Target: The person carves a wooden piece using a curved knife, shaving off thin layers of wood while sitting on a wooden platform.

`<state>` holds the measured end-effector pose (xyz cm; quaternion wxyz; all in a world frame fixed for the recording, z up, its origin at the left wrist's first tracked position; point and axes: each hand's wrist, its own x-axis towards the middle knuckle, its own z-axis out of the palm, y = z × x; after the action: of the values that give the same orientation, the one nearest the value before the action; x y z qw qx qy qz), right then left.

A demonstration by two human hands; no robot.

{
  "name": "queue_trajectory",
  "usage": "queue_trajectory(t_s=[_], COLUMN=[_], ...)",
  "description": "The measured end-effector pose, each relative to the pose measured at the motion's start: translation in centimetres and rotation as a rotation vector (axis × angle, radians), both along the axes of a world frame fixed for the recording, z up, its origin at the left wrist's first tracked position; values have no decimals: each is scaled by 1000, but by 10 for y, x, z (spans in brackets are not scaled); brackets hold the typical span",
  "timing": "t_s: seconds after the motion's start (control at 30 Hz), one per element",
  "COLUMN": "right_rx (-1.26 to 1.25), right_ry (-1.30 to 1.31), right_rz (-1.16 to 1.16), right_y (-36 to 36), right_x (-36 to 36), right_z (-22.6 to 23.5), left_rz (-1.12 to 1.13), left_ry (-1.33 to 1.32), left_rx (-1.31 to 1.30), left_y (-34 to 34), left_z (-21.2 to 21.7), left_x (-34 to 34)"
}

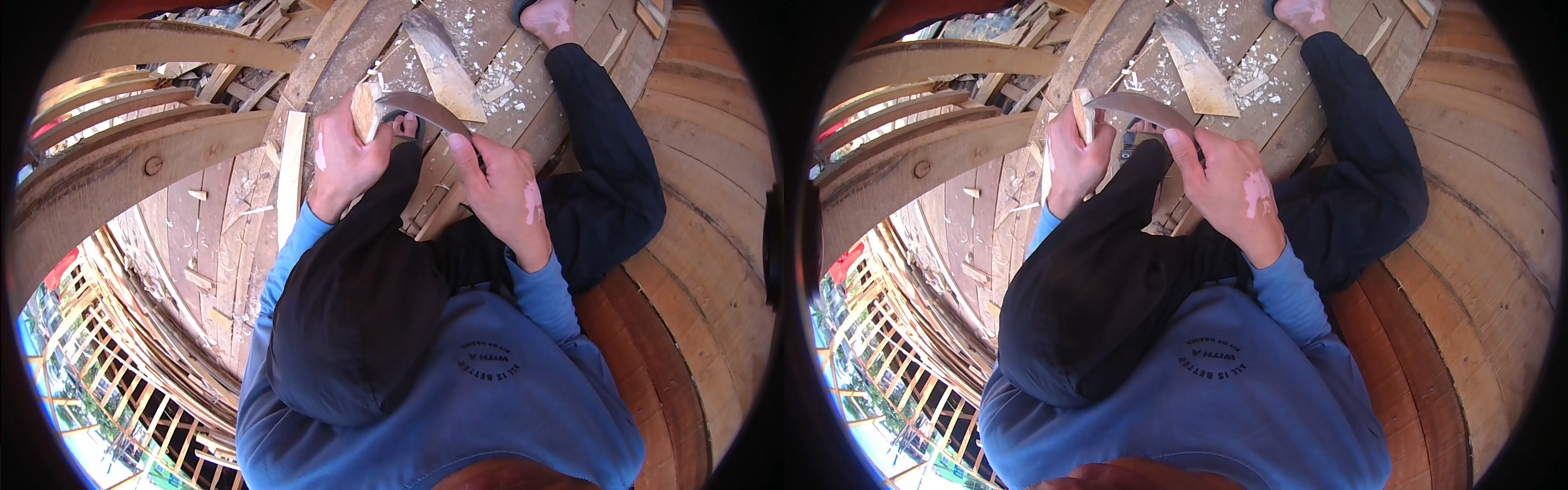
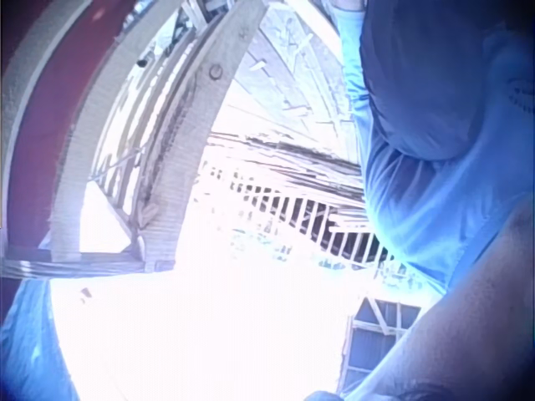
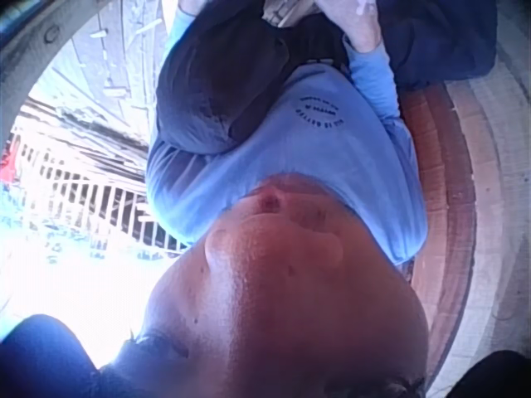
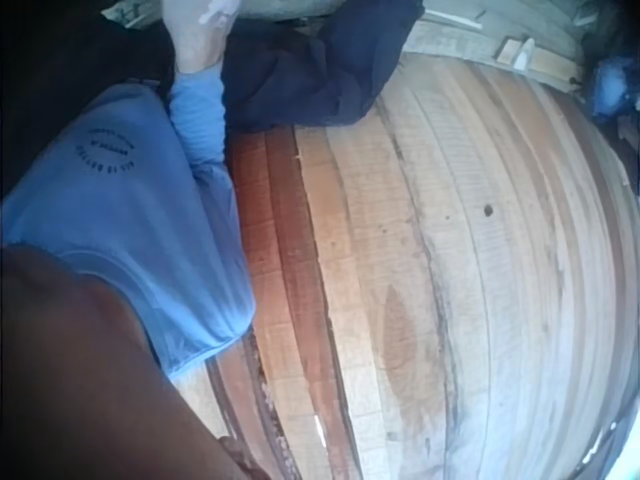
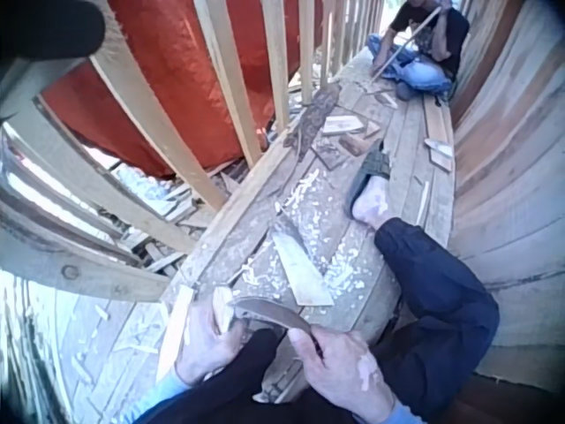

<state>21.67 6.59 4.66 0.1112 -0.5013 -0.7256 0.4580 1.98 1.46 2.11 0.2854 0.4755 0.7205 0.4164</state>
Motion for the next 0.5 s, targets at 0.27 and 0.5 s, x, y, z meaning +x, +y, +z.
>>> queue_trajectory(t_s=[0.27,0.5], right_rx=[-39,-26], right_ry=[-43,-29], right_rz=[-8,-16], right_y=[1,-2], right_x=[-7,-20], right_z=[1,-7], left_rz=[36,59], left_ry=[129,136], left_rx=[-63,-139], left_y=[-1,-2], left_z=[-6,-7], left_x=[-4,-7])
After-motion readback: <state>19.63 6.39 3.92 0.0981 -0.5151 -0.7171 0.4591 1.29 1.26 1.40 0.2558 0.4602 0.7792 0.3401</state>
